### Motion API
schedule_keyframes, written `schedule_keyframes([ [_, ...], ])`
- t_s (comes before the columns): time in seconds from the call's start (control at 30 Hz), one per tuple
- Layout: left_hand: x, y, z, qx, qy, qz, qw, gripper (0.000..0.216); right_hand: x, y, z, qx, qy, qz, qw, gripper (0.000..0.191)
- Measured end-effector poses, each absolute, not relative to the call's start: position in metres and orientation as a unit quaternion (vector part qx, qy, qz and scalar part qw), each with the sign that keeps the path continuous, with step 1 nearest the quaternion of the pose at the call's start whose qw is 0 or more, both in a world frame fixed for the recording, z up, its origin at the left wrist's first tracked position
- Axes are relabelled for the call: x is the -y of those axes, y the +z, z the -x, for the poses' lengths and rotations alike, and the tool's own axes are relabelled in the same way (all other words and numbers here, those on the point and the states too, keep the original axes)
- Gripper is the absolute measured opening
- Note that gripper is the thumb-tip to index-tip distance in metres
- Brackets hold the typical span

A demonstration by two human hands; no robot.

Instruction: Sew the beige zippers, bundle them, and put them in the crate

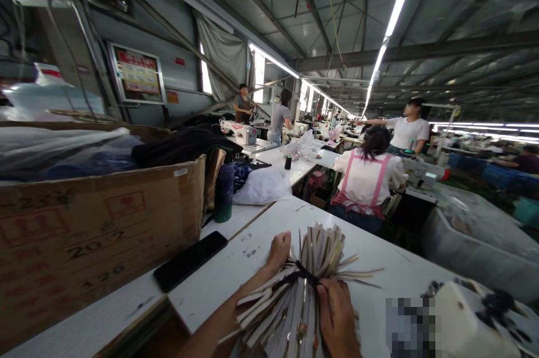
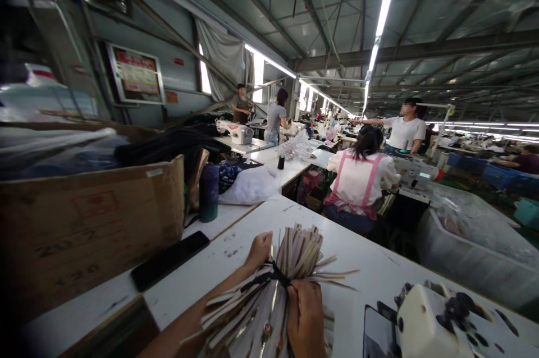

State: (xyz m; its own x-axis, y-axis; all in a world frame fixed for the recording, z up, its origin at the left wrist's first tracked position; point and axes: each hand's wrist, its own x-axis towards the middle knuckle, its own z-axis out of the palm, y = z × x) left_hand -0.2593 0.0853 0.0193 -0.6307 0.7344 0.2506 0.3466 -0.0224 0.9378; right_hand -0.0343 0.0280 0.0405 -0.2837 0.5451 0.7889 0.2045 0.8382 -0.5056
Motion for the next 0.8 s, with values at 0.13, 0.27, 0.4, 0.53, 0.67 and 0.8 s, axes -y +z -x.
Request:
schedule_keyframes([
  [0.13, -0.086, 0.019, 0.26, -0.693, 0.578, -0.413, 0.126, 0.037, -0.029, 0.038, 0.041, 0.769, 0.132, 0.255, 0.571, 0.013],
  [0.27, -0.087, 0.019, 0.261, -0.698, 0.565, -0.424, 0.117, 0.037, -0.03, 0.031, 0.045, 0.758, 0.095, 0.232, 0.602, 0.011],
  [0.4, -0.084, 0.02, 0.259, -0.699, 0.558, -0.433, 0.115, 0.037, -0.027, 0.034, 0.049, 0.761, 0.154, 0.218, 0.591, 0.015],
  [0.53, -0.082, 0.023, 0.257, -0.697, 0.561, -0.432, 0.112, 0.037, -0.025, 0.04, 0.055, 0.666, 0.329, 0.307, 0.595, 0.028],
  [0.67, -0.082, 0.024, 0.258, -0.699, 0.576, -0.408, 0.11, 0.037, -0.031, 0.039, 0.05, 0.507, 0.506, 0.37, 0.592, 0.052],
  [0.8, -0.084, 0.021, 0.261, -0.698, 0.603, -0.365, 0.128, 0.037, -0.035, 0.037, 0.035, 0.486, 0.46, 0.415, 0.617, 0.055],
])
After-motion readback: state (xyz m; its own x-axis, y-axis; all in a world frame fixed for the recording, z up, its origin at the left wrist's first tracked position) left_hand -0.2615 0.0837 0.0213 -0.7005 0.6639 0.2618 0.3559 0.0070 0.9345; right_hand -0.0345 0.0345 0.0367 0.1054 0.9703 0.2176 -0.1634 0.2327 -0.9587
